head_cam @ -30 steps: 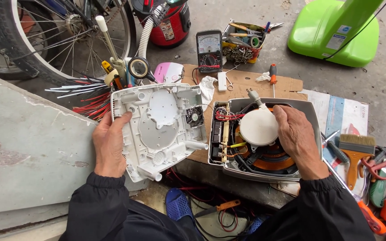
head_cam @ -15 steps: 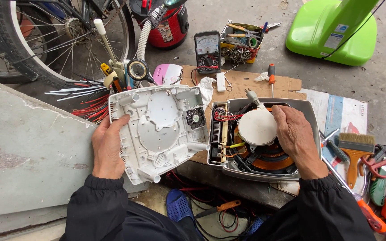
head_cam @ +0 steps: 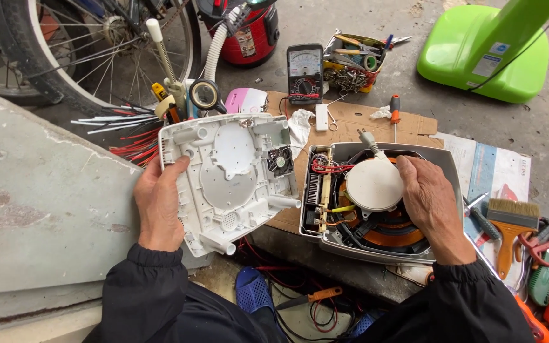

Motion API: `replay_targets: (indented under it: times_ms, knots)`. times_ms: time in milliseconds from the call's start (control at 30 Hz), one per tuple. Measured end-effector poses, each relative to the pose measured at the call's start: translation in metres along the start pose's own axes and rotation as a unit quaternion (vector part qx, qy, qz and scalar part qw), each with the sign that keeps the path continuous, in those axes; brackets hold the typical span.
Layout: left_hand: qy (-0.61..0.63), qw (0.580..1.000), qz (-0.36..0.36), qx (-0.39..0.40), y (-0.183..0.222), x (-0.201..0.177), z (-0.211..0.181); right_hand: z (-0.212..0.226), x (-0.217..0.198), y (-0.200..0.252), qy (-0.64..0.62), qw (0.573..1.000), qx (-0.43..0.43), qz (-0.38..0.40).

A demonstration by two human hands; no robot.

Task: Cleaning internal components with a brush and reassembling the plastic housing of an induction cooker.

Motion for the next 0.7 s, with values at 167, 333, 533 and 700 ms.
replay_targets:
  times_ms: [167,333,533,700]
  knots:
    - [0.013,1.000,0.010,0.023,0.022,0.000,-0.028,0.041,-0.002,0.016,0.002,0.999,-0.029,-0.022]
    - [0.018,1.000,0.001,0.023,0.011,-0.009,-0.022,0.037,0.002,0.011,0.002,1.000,-0.019,-0.025]
    - [0.050,0.999,0.012,0.000,0.012,-0.009,-0.023,0.043,0.007,0.007,0.002,0.999,-0.038,-0.021]
    - [0.051,0.998,0.005,-0.033,0.015,-0.008,-0.023,0.042,0.008,0.005,0.011,0.999,-0.037,-0.019]
Point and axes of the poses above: each hand's wrist, its own y-axis away from the middle knuckle, its own x-axis out of the palm, z = x × y, the point moved 10 cm from there along -y, towards the middle knuckle, and after that the axes turned 15 degrees about -y, right-handed, at the moved point
